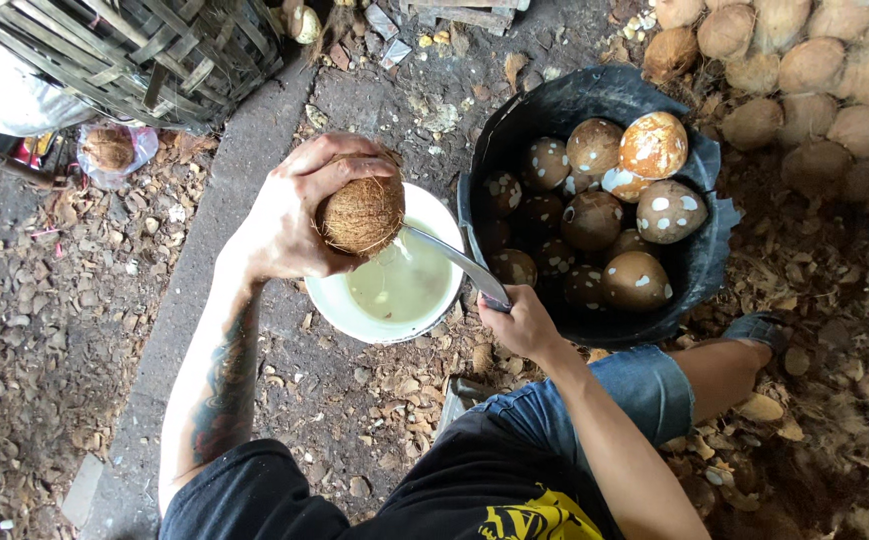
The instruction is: The person sits on the ground and uses a large knife to peel the husk off coconuts. The peeled coconuts are placed into a black bucket, and the person occasionally pours coconut water into a white bucket.
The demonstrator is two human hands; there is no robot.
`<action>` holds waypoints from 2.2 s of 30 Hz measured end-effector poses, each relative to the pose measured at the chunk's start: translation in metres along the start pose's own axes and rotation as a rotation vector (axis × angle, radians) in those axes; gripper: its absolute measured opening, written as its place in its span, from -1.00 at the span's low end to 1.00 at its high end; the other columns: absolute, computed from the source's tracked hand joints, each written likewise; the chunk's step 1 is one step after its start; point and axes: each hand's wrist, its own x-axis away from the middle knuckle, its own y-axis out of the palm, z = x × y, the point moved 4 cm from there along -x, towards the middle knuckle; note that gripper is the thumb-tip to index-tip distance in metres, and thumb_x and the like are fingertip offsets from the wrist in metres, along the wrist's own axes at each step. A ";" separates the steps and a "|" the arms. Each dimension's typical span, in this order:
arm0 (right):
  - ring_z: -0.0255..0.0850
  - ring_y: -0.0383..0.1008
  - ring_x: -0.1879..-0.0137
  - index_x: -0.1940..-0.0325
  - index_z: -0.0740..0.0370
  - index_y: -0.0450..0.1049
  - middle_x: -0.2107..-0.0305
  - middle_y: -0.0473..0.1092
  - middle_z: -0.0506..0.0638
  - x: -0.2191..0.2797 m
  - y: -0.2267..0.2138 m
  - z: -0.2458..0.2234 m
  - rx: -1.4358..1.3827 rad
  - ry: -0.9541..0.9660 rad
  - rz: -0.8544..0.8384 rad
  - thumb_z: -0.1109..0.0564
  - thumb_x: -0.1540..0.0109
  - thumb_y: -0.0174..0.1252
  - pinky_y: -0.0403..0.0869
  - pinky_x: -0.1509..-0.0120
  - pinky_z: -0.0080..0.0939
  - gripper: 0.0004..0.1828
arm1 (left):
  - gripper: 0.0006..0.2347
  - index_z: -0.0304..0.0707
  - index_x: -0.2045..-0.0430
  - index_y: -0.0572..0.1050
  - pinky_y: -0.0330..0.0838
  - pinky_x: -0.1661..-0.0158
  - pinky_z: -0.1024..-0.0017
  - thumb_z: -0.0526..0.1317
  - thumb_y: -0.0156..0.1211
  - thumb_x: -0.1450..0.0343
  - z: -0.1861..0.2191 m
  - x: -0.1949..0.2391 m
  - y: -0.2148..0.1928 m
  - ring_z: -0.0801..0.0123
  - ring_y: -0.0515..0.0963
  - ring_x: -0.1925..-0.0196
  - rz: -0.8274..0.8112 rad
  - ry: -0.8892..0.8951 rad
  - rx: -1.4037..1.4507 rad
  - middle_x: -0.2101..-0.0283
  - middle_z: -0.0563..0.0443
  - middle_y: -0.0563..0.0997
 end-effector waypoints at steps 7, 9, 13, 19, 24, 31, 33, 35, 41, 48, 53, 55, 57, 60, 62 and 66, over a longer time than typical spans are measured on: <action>-0.19 0.29 0.52 0.72 0.18 0.46 0.77 0.35 0.04 0.000 0.001 -0.009 -0.011 0.020 0.000 0.17 -0.04 0.20 0.30 0.32 -0.19 -0.77 | -0.20 -0.26 -0.18 0.54 0.34 -0.29 -0.28 -0.32 0.59 0.09 0.004 0.002 -0.004 -0.31 0.49 -0.33 -0.003 -0.031 -0.018 -0.18 -0.31 0.54; -0.21 0.28 0.51 0.72 0.16 0.45 0.76 0.33 0.00 -0.001 0.003 -0.006 -0.018 0.021 0.007 0.17 -0.04 0.20 0.28 0.32 -0.21 -0.78 | -0.20 -0.23 -0.18 0.54 0.35 -0.29 -0.27 -0.31 0.59 0.09 0.003 0.003 -0.004 -0.30 0.48 -0.33 -0.008 -0.044 -0.026 -0.19 -0.29 0.54; -0.21 0.28 0.53 0.74 0.14 0.45 0.78 0.33 0.01 -0.005 0.006 0.005 -0.031 0.034 0.029 0.17 -0.01 0.21 0.28 0.34 -0.21 -0.79 | -0.21 -0.24 -0.17 0.54 0.35 -0.30 -0.27 -0.33 0.60 0.08 0.006 0.000 -0.003 -0.28 0.50 -0.31 -0.029 -0.060 -0.043 -0.17 -0.28 0.55; -0.18 0.28 0.52 0.74 0.14 0.45 0.77 0.32 0.02 -0.005 0.009 0.002 -0.071 0.040 0.030 0.19 0.02 0.18 0.28 0.33 -0.18 -0.82 | -0.19 -0.22 -0.19 0.54 0.33 -0.33 -0.24 -0.33 0.60 0.10 0.005 -0.003 0.001 -0.25 0.50 -0.33 -0.073 -0.077 -0.076 -0.17 -0.27 0.57; -0.16 0.29 0.50 0.70 0.12 0.47 0.74 0.34 -0.02 -0.008 0.001 0.001 -0.077 0.051 0.001 0.19 0.05 0.15 0.29 0.29 -0.19 -0.88 | -0.19 -0.20 -0.18 0.54 0.31 -0.34 -0.22 -0.33 0.60 0.10 0.007 -0.007 0.003 -0.25 0.49 -0.33 -0.096 -0.083 -0.113 -0.18 -0.26 0.57; -0.16 0.29 0.51 0.73 0.11 0.44 0.75 0.32 -0.02 -0.007 0.005 0.001 -0.071 0.059 -0.009 0.21 0.07 0.13 0.30 0.29 -0.19 -0.88 | -0.17 -0.16 -0.18 0.54 0.30 -0.36 -0.19 -0.29 0.62 0.12 0.004 -0.007 0.005 -0.19 0.49 -0.35 -0.130 -0.086 -0.188 -0.19 -0.22 0.58; -0.15 0.30 0.50 0.73 0.11 0.45 0.75 0.33 -0.01 -0.008 0.006 -0.001 -0.070 0.068 -0.016 0.22 0.08 0.12 0.30 0.28 -0.18 -0.89 | -0.18 -0.16 -0.17 0.55 0.29 -0.37 -0.19 -0.28 0.62 0.12 0.003 -0.007 0.004 -0.17 0.49 -0.35 -0.135 -0.090 -0.195 -0.18 -0.20 0.59; -0.18 0.32 0.47 0.72 0.10 0.44 0.73 0.34 -0.04 -0.010 0.007 0.000 -0.074 0.065 -0.013 0.21 0.07 0.12 0.30 0.28 -0.21 -0.88 | -0.18 -0.17 -0.17 0.55 0.29 -0.37 -0.22 -0.27 0.62 0.12 0.001 -0.005 0.003 -0.19 0.48 -0.35 -0.122 -0.076 -0.194 -0.18 -0.22 0.59; -0.15 0.33 0.50 0.72 0.14 0.45 0.76 0.35 0.00 -0.013 0.015 0.005 -0.083 0.054 -0.011 0.23 0.07 0.13 0.32 0.29 -0.18 -0.88 | -0.20 -0.17 -0.15 0.56 0.31 -0.35 -0.24 -0.27 0.61 0.11 0.000 -0.002 0.001 -0.20 0.48 -0.35 -0.101 -0.081 -0.210 -0.18 -0.23 0.59; -0.13 0.32 0.51 0.75 0.14 0.43 0.76 0.30 0.02 -0.010 0.020 -0.010 -0.088 0.027 -0.047 0.22 0.08 0.11 0.33 0.29 -0.17 -0.87 | -0.20 -0.16 -0.15 0.56 0.35 -0.31 -0.25 -0.28 0.60 0.12 0.000 0.005 -0.003 -0.21 0.48 -0.36 -0.131 -0.123 -0.279 -0.17 -0.22 0.60; -0.11 0.35 0.49 0.74 0.16 0.46 0.75 0.34 0.04 -0.013 0.019 -0.008 -0.065 0.033 -0.050 0.19 0.09 0.13 0.34 0.28 -0.15 -0.88 | -0.19 -0.14 -0.15 0.56 0.38 -0.27 -0.25 -0.25 0.60 0.13 -0.003 0.008 -0.003 -0.20 0.47 -0.37 -0.133 -0.112 -0.293 -0.20 -0.20 0.59; -0.11 0.34 0.49 0.75 0.15 0.46 0.75 0.34 0.05 -0.013 0.020 -0.007 -0.062 0.026 -0.057 0.19 0.09 0.14 0.34 0.29 -0.15 -0.88 | -0.21 -0.15 -0.14 0.57 0.41 -0.25 -0.24 -0.24 0.59 0.11 0.004 0.005 -0.003 -0.21 0.47 -0.37 -0.130 -0.103 -0.310 -0.19 -0.21 0.59; -0.12 0.34 0.50 0.75 0.15 0.46 0.75 0.33 0.05 -0.013 0.020 -0.007 -0.060 0.021 -0.056 0.19 0.09 0.14 0.34 0.30 -0.15 -0.88 | -0.23 -0.17 -0.13 0.57 0.43 -0.23 -0.24 -0.23 0.57 0.09 0.006 0.004 -0.003 -0.22 0.47 -0.37 -0.130 -0.086 -0.322 -0.18 -0.22 0.60; -0.11 0.32 0.53 0.74 0.16 0.45 0.77 0.34 0.03 -0.012 0.021 -0.008 -0.102 0.006 -0.085 0.21 0.08 0.13 0.33 0.31 -0.15 -0.88 | -0.23 -0.12 -0.15 0.57 0.44 -0.22 -0.23 -0.23 0.57 0.09 0.005 0.005 -0.001 -0.19 0.47 -0.38 -0.139 -0.087 -0.344 -0.19 -0.18 0.59; -0.12 0.32 0.52 0.74 0.16 0.46 0.76 0.34 0.04 -0.012 0.023 -0.004 -0.115 -0.016 -0.108 0.21 0.09 0.12 0.34 0.31 -0.13 -0.89 | -0.23 -0.11 -0.15 0.57 0.46 -0.21 -0.20 -0.22 0.55 0.09 0.006 0.003 0.001 -0.16 0.47 -0.39 -0.169 -0.092 -0.384 -0.21 -0.16 0.59; -0.10 0.34 0.52 0.74 0.16 0.45 0.77 0.33 0.03 -0.013 0.024 0.003 -0.146 -0.036 -0.155 0.18 0.13 0.12 0.33 0.32 -0.14 -0.91 | -0.25 -0.06 -0.12 0.59 0.49 -0.18 -0.17 -0.23 0.56 0.09 0.010 0.002 0.013 -0.12 0.49 -0.38 -0.234 -0.110 -0.493 -0.18 -0.11 0.62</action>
